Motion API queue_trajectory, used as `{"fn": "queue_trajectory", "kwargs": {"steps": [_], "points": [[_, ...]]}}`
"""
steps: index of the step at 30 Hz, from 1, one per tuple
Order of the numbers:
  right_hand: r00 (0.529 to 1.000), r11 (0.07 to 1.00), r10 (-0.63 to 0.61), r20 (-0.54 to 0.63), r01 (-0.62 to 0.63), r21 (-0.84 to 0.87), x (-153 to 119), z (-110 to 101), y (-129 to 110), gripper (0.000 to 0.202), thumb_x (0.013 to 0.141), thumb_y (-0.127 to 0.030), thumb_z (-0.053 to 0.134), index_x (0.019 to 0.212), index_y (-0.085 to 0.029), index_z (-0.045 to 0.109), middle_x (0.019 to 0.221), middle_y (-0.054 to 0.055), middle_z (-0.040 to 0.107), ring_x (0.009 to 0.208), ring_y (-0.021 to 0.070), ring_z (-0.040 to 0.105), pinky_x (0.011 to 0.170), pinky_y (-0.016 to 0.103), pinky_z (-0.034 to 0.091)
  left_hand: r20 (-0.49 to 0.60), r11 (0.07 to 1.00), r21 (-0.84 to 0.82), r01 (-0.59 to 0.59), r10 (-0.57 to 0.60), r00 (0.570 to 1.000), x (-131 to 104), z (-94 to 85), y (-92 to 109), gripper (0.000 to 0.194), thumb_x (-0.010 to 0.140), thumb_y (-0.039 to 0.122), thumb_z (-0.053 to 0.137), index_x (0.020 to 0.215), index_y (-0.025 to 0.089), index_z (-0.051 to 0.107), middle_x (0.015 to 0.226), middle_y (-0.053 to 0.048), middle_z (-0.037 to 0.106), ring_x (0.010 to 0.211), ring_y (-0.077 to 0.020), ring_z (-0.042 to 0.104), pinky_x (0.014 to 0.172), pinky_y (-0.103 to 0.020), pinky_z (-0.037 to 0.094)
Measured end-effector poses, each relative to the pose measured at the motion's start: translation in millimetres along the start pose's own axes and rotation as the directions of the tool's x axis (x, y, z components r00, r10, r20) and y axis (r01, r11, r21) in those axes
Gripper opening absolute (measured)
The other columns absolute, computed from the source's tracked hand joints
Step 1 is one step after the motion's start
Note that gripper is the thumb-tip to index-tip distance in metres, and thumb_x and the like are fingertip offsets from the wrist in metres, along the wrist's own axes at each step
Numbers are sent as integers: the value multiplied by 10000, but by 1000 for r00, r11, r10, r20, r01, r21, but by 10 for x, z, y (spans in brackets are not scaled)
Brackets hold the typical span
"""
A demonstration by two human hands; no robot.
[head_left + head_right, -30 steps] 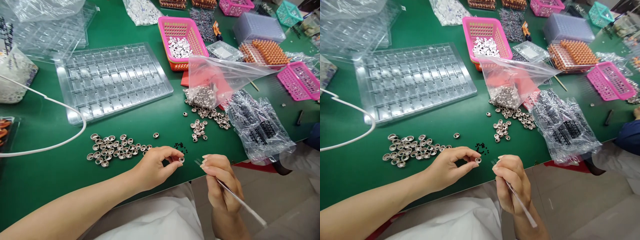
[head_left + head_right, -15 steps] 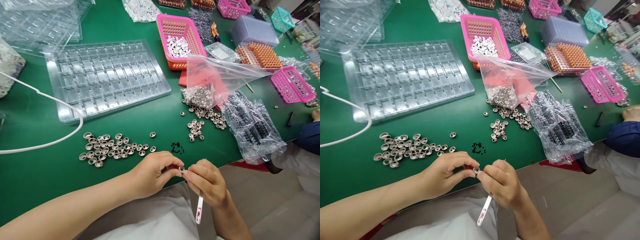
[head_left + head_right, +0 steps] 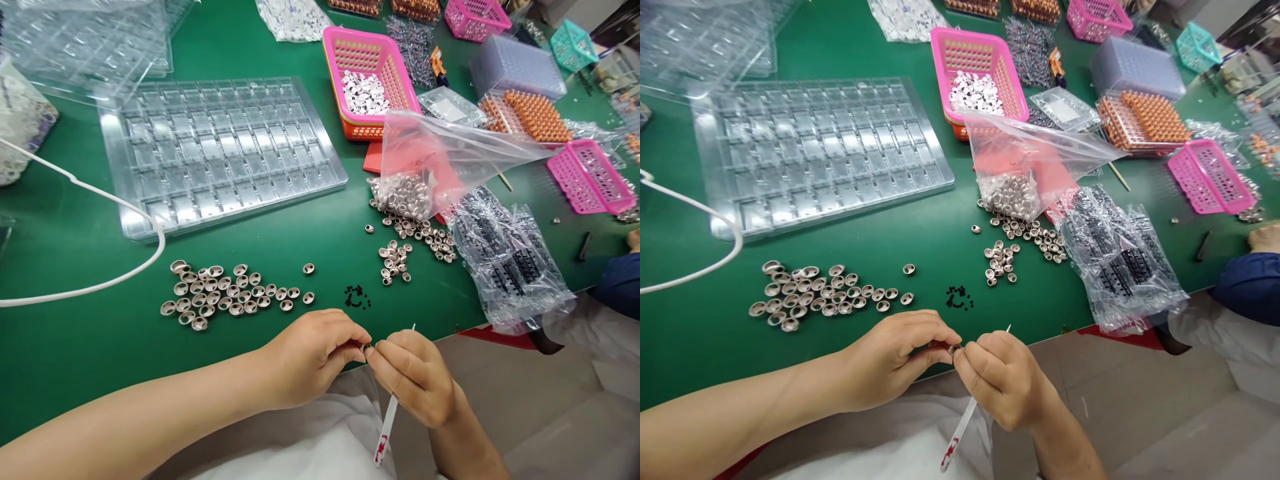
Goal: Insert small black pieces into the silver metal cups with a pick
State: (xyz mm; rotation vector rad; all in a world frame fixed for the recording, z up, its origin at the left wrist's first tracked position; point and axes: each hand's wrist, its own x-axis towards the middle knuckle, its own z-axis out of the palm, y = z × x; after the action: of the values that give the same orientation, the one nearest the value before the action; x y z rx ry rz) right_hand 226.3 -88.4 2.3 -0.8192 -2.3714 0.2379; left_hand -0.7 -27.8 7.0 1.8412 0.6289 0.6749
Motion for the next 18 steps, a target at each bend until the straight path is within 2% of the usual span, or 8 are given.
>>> {"fn": "queue_trajectory", "kwargs": {"steps": [3,8,18], "points": [[1000,1000,-20,16,20,16,66,-47,-4,299,963,-64,444,1151,-23,673,990,142,696,825,211,627,600,352,511,-1,1000,-5,9,-9,1000,-10,5,24,116,969,111,595,991,131,708,818,-49,761,704,-151,658,670,-232,527],[995,998,-59,76,56,43,147,-121,-5,362,982,-62,350,1130,35,666,995,179,699,840,232,628,597,366,508,14,1000,-14,23,-23,1000,-15,0,51,120,958,90,595,981,122,708,813,-52,756,712,-151,663,670,-224,522],[989,994,-70,133,58,93,211,-184,13,355,950,-35,362,1113,10,673,942,163,726,747,209,612,555,350,495,8,999,-24,30,-30,1000,-33,21,29,119,949,89,603,977,108,717,808,-61,749,705,-144,665,662,-211,520]]}}
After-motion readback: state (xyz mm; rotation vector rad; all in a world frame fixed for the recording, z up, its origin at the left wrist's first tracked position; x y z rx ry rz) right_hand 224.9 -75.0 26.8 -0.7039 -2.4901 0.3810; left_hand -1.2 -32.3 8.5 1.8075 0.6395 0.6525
